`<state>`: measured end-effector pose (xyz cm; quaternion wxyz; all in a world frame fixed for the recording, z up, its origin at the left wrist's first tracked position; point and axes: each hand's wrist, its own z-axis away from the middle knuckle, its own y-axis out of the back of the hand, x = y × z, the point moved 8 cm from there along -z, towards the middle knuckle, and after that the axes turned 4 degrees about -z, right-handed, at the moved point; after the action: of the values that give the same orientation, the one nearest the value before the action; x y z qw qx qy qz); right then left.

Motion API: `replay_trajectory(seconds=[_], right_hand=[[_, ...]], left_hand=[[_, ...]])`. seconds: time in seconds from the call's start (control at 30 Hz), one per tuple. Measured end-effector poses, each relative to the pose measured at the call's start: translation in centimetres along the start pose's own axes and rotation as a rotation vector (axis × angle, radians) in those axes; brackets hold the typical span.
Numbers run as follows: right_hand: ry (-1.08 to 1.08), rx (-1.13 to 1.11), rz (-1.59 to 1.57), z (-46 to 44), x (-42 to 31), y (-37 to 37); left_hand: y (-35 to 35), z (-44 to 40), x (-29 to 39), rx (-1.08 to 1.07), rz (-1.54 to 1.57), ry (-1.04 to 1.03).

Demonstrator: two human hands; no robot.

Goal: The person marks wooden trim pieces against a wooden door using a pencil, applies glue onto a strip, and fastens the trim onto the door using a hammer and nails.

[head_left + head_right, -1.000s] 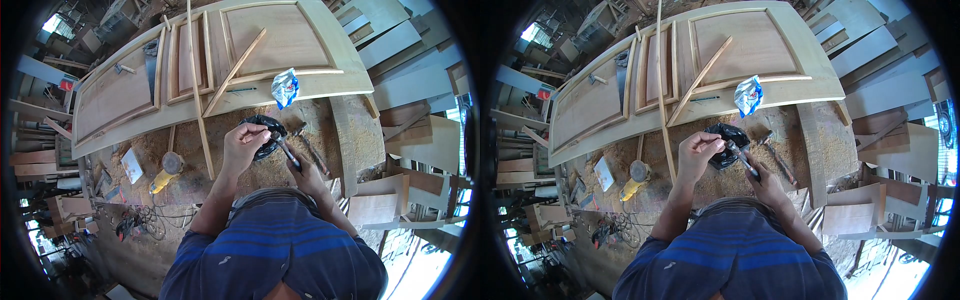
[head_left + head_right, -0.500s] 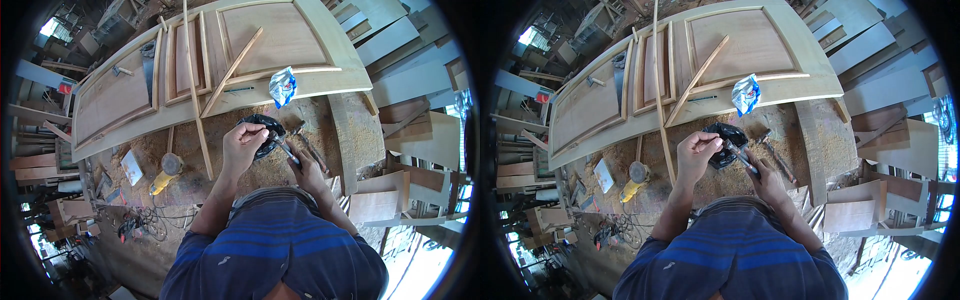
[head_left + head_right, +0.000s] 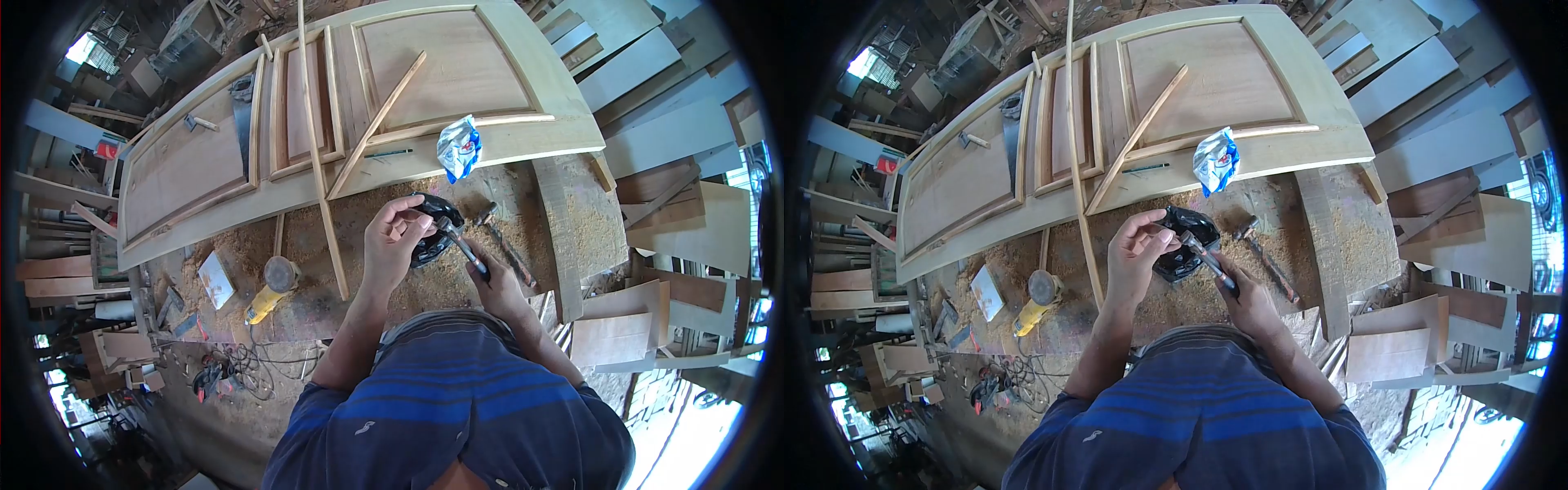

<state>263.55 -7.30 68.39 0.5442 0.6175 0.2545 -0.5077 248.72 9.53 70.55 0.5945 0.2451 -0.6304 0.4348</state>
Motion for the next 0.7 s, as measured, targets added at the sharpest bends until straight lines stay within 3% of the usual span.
replay_trajectory(seconds=[0.13, 0.27, 0.43, 0.53, 0.7], right_hand=[[-0.137, -0.050, -0.008, 0.0, 0.4, -0.3], [-0.280, -0.101, -0.019, 0.1, 0.7, -0.3], [-0.224, -0.103, -0.060, 0.3, 1.5, -0.9], [-0.208, -0.117, -0.077, 0.3, 1.7, -1.2], [-0.323, -0.194, -0.058, 0.3, 0.9, -1.0]], left_hand=[[0.3, 0.1, -1.0, -0.019, 0.049, 0.062], [1.2, 0.1, -4.3, -0.018, 0.402, 0.209], [0.3, 0.2, -5.0, -0.063, 0.507, 0.274], [-0.2, 0.1, -3.3, -0.065, 0.092, 0.213], [0.1, -0.3, -2.0, 0.028, -0.229, 0.020]])
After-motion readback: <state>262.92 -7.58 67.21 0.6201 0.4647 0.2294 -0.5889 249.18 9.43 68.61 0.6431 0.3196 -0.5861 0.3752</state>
